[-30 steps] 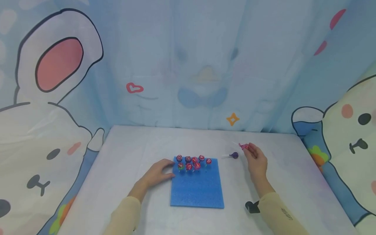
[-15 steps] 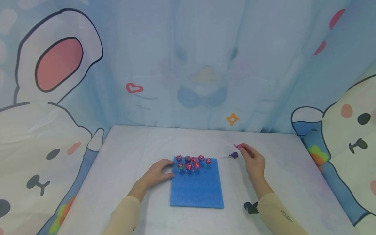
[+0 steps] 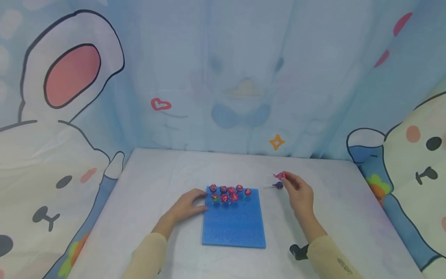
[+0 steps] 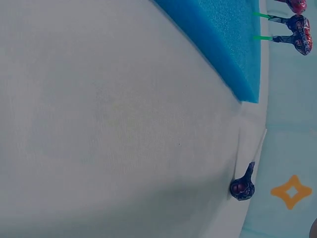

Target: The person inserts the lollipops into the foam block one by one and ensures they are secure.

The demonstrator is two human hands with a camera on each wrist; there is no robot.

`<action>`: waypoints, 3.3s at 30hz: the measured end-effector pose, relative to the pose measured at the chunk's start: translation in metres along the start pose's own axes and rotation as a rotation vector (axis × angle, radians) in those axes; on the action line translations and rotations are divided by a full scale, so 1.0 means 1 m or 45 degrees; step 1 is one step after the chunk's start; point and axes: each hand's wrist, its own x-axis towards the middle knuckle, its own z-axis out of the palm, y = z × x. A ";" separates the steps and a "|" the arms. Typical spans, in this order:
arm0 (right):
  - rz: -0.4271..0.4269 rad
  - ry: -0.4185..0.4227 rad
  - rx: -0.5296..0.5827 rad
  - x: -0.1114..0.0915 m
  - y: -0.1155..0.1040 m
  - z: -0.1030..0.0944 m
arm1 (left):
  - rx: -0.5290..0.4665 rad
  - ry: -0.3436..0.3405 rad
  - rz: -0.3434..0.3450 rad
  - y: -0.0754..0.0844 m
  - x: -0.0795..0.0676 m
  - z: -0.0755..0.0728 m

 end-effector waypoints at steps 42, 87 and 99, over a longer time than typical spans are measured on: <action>-0.340 -0.318 -0.030 -0.052 -0.023 0.023 | -0.009 -0.019 -0.041 0.000 0.000 0.002; -0.512 -0.368 -0.147 -0.063 -0.017 0.057 | 0.022 0.000 0.020 -0.005 0.002 0.004; -0.537 -0.349 -0.213 -0.066 -0.019 0.061 | -0.038 0.037 0.054 -0.003 0.000 0.005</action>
